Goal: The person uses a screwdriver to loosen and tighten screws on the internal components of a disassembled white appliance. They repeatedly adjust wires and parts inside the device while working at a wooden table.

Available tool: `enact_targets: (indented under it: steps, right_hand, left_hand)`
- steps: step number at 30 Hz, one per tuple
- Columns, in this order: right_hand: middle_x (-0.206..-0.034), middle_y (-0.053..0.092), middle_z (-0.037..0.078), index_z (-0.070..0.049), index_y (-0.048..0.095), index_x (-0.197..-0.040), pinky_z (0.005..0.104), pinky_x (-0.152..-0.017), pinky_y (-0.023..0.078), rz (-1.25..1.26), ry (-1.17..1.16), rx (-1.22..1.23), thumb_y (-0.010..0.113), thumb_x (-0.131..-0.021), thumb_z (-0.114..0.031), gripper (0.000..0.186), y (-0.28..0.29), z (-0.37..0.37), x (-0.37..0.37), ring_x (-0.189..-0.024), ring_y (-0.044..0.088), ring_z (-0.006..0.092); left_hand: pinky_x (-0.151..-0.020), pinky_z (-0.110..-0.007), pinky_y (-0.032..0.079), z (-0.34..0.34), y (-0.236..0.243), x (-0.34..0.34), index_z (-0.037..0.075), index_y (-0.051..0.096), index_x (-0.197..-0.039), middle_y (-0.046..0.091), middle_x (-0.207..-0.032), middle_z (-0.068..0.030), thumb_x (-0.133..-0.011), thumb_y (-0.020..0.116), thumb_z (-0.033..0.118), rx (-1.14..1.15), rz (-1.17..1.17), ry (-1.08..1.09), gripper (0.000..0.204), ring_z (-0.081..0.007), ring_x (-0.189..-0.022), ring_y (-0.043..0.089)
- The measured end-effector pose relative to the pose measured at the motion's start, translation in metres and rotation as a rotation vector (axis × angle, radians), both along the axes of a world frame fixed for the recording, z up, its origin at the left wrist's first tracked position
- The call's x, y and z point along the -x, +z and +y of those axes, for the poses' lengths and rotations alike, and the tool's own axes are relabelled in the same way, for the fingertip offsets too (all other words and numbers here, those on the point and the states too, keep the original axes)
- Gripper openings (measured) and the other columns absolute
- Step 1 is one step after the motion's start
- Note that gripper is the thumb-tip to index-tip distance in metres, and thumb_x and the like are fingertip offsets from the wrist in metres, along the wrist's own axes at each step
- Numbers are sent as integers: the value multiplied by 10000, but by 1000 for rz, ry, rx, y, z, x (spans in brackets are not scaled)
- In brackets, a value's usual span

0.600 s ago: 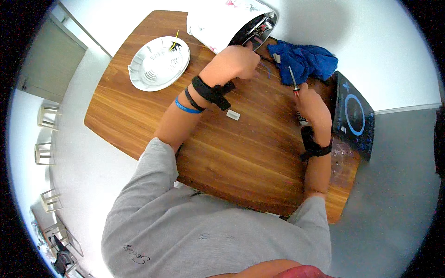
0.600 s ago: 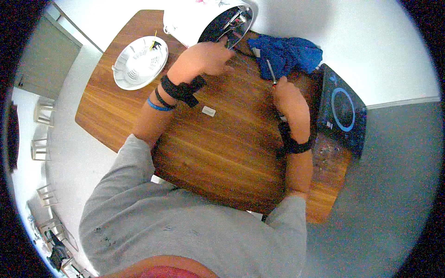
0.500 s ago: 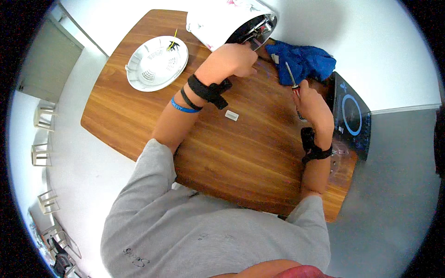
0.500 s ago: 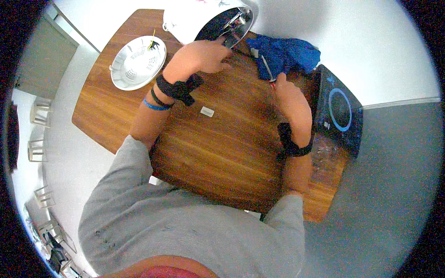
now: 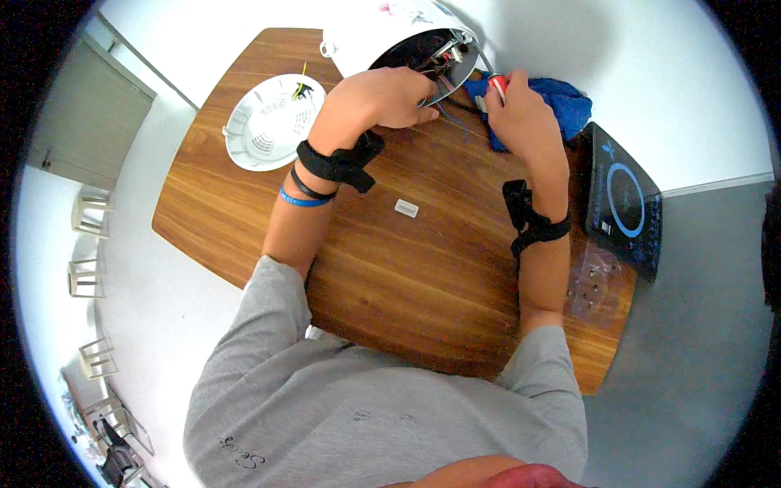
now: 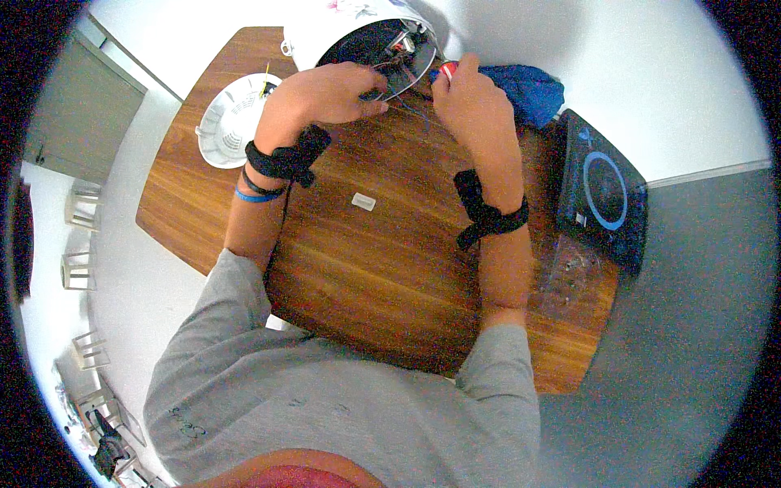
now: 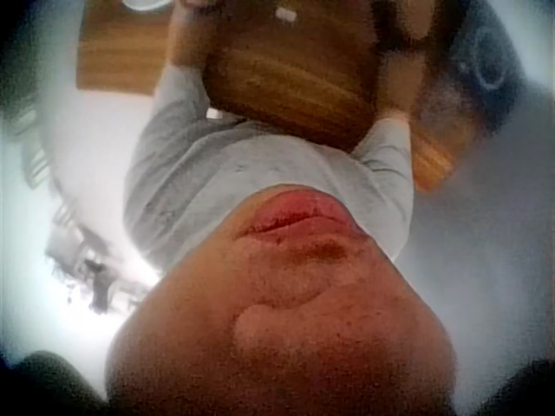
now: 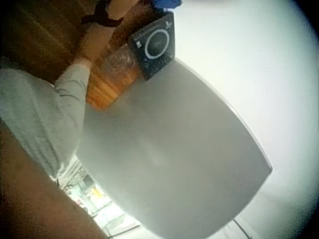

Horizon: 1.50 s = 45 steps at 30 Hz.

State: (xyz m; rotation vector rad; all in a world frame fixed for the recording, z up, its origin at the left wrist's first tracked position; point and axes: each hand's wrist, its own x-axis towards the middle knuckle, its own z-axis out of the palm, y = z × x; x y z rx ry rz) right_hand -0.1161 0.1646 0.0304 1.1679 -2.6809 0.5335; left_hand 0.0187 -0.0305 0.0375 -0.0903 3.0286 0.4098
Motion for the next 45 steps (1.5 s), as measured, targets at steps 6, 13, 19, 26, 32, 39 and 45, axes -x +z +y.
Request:
enact_targets:
  steps: [6,13,19,26,32,39,45]
  right_hand:
    - [-911,754,288,13,555,-1144,581,-776,615,0,11,-193,569,-1045,-409,433,-7,14,0,-869,756,477]
    - [-924,763,249,8,648,-1144,584,-787,609,-18,184,-257,543,-1050,-414,446,-26,9,-8,-876,758,453]
    - [-967,759,251,11,657,-1123,554,-760,617,39,200,-274,576,-1032,-383,412,-22,7,-17,-881,760,435]
    - [-1075,750,241,-4,714,-1055,545,-770,636,56,185,-223,628,-995,-364,375,-32,1,-16,-872,773,427]
    - [-1101,746,244,0,708,-1061,544,-766,639,44,192,-241,621,-995,-356,372,-27,2,-19,-871,772,433]
    - [-1057,758,239,1,699,-1082,548,-751,639,9,187,-288,594,-1007,-342,366,-19,4,-22,-866,774,429]
    - [-946,760,253,-17,649,-1067,559,-750,614,27,205,-251,587,-1039,-381,370,-31,3,-19,-860,751,457]
  left_hand:
    - [-945,-532,571,9,-5,-7,87,632,-1307,571,-1353,-318,-1019,659,396,110,160,58,423,-521,-1070,678]
    - [-953,-522,588,16,-8,-9,49,699,-1234,583,-1381,-367,-997,675,326,117,47,66,365,-487,-1107,698]
    - [-897,-523,599,9,-19,-16,41,745,-1098,706,-1187,-278,-977,672,267,186,168,42,267,-456,-1055,717]
    - [-866,-531,599,6,-23,-13,46,733,-1063,701,-1214,-241,-945,652,194,195,128,56,206,-433,-1034,725]
    - [-837,-520,611,4,-26,-15,86,629,-1381,721,-1197,-244,-928,568,49,264,208,80,458,-433,-1031,725]
    - [-856,-535,606,8,-27,-18,73,650,-1322,692,-1281,-238,-974,539,86,248,275,78,366,-441,-1033,724]
    - [-851,-527,616,1,-40,-6,42,727,-1147,686,-1297,-239,-989,545,119,257,275,94,252,-450,-999,737]
